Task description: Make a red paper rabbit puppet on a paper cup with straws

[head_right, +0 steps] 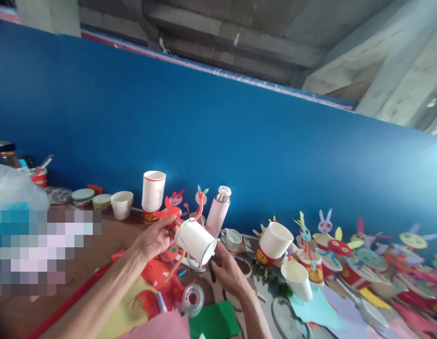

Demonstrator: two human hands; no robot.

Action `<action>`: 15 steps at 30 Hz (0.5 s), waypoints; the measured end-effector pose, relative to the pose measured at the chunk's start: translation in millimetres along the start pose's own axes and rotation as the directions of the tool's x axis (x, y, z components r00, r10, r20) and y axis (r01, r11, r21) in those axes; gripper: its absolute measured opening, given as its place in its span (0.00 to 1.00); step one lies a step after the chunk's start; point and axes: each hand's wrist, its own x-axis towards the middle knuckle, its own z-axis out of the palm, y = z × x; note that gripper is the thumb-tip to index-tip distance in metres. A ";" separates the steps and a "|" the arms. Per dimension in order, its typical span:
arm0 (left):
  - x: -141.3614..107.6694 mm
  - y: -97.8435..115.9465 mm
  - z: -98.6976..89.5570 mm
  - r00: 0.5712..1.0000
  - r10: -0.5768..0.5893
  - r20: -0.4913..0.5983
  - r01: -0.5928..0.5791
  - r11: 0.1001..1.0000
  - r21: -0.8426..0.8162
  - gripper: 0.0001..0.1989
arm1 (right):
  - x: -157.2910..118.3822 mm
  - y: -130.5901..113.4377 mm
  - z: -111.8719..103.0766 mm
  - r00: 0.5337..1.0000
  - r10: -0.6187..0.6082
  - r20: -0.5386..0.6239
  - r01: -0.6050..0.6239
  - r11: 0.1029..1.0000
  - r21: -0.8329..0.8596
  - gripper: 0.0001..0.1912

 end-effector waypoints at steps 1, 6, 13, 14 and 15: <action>-0.2 -1.8 1.0 1.000 -0.004 -0.007 0.004 1.000 -0.008 0.06 | 1.4 2.4 6.7 1.000 0.003 0.011 -0.003 1.000 0.031 0.19; -0.4 -11.4 3.4 0.999 0.008 -0.032 -0.009 1.000 -0.025 0.06 | -0.4 11.6 21.0 0.996 0.078 0.044 -0.081 0.995 0.059 0.23; 3.2 -27.1 3.4 0.993 0.050 -0.110 -0.054 0.998 -0.029 0.06 | -0.6 10.8 29.2 0.995 0.073 0.074 -0.074 0.997 0.015 0.31; 3.6 -29.1 3.8 0.991 0.057 -0.119 -0.060 0.998 -0.029 0.06 | -0.5 10.8 30.1 0.994 0.079 0.071 -0.080 0.997 0.006 0.31; 3.8 -30.8 4.2 0.990 0.061 -0.126 -0.065 0.997 -0.029 0.06 | -0.4 11.0 30.6 0.994 0.084 0.067 -0.084 0.996 -0.001 0.30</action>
